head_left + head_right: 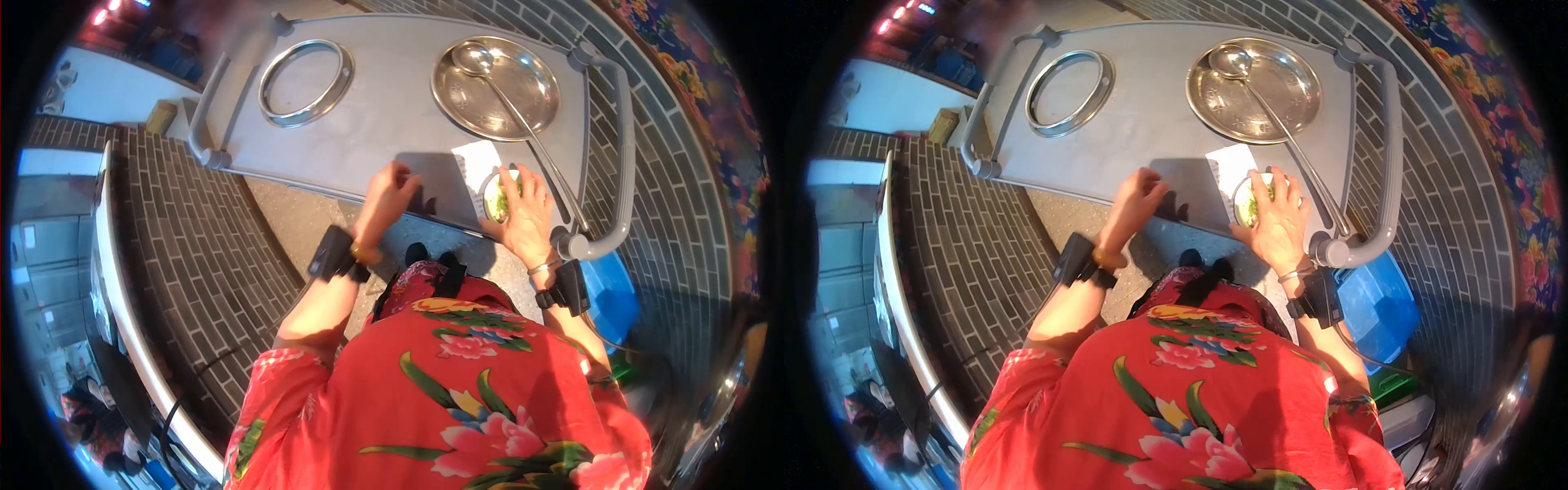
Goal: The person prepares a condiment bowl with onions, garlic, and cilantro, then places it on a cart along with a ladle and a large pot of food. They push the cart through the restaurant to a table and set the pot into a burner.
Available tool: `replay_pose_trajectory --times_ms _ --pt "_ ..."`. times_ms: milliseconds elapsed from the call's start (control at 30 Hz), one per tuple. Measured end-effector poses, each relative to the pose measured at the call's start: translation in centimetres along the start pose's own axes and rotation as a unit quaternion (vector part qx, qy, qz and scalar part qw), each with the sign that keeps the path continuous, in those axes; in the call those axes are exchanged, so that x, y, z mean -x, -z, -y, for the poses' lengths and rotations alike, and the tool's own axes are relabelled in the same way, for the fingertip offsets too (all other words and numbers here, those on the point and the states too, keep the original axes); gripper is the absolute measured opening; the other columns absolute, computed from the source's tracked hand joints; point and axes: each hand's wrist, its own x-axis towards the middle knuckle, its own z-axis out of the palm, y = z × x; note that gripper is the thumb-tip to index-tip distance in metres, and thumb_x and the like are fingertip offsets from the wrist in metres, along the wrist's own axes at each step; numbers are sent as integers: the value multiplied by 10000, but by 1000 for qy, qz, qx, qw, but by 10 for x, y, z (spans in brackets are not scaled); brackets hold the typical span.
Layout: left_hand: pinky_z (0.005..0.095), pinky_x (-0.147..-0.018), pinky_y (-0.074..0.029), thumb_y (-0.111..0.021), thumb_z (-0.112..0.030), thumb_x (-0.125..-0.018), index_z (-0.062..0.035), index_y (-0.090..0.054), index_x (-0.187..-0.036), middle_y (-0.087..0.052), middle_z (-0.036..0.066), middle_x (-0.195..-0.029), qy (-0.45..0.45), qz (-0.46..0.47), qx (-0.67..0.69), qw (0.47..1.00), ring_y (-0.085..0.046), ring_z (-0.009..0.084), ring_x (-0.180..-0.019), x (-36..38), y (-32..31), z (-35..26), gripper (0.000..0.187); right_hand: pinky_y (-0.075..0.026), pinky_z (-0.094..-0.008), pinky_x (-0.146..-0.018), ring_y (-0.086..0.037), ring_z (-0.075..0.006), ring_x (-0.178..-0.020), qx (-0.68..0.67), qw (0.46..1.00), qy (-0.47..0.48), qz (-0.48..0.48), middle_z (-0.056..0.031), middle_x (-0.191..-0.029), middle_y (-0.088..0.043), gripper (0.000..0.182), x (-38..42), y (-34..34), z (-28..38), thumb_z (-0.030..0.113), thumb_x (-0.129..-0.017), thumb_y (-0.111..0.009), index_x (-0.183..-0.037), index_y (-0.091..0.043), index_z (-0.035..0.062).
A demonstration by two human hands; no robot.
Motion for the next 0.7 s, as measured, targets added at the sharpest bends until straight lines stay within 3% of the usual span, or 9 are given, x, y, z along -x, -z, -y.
replay_pose_trajectory --times_ms 67,200,367,467,533,567,600,700 --pt "276 -550 -447 -640 -178 -811 17 -582 -920 -585 60 -677 101 -16 14 995 -544 121 -612 32 40 -11 230 -310 -500 -900 -328 -372 -1190 3 1000 7 -2 -165 -1311 -359 848 1 -1 -4 303 -545 -781 -1292 -413 142" --pt "249 -549 -428 -610 -152 -838 1 -589 -927 -564 31 -675 139 -155 -37 977 -496 91 -608 115 97 43 178 -301 -498 -916 -325 -368 -1199 8 1000 13 -5 -160 -1313 -360 851 -1 -3 -6 309 -543 -785 -1290 -413 147" --pt "250 -617 -453 -589 -92 -847 8 -597 -933 -601 47 -738 210 -306 -146 917 -534 105 -676 240 176 42 132 -304 -522 -927 -310 -381 -1216 27 999 23 21 -160 -1329 -342 841 -7 -3 -10 317 -560 -782 -1293 -406 146" --pt "263 -677 -468 -585 -87 -850 29 -594 -919 -619 82 -773 180 -424 -266 846 -560 132 -716 310 227 29 135 -268 -558 -968 -259 -403 -1260 84 995 4 44 -178 -1356 -314 826 -8 4 5 331 -590 -772 -1297 -398 125" --pt "276 -703 -474 -589 -95 -850 40 -586 -920 -632 99 -829 228 -480 -294 795 -572 148 -754 357 261 16 153 -226 -590 -995 -212 -427 -1290 75 995 40 50 -196 -1381 -283 798 -7 8 23 314 -630 -754 -1303 -385 93" --pt "301 -707 -483 -590 -95 -844 34 -584 -923 -631 114 -853 250 -536 -225 774 -590 189 -766 373 267 2 151 -225 -593 -995 -215 -426 -1292 46 996 66 41 -200 -1385 -280 790 -6 2 34 293 -641 -749 -1307 -377 85" --pt "301 -707 -483 -590 -95 -844 34 -584 -923 -631 114 -853 250 -571 -239 744 -590 189 -766 389 273 -6 151 -223 -596 -996 -218 -425 -1294 5 994 104 33 -203 -1389 -276 782 -7 -8 56 272 -653 -744 -1311 -369 77" --pt "363 -786 -462 -589 -61 -807 -3 -589 -919 -604 142 -907 208 -550 -477 653 -577 279 -858 421 290 -35 125 -210 -533 -1031 -238 -406 -1295 -58 978 193 48 -216 -1380 -292 764 -14 -44 114 208 -675 -728 -1322 -348 63"
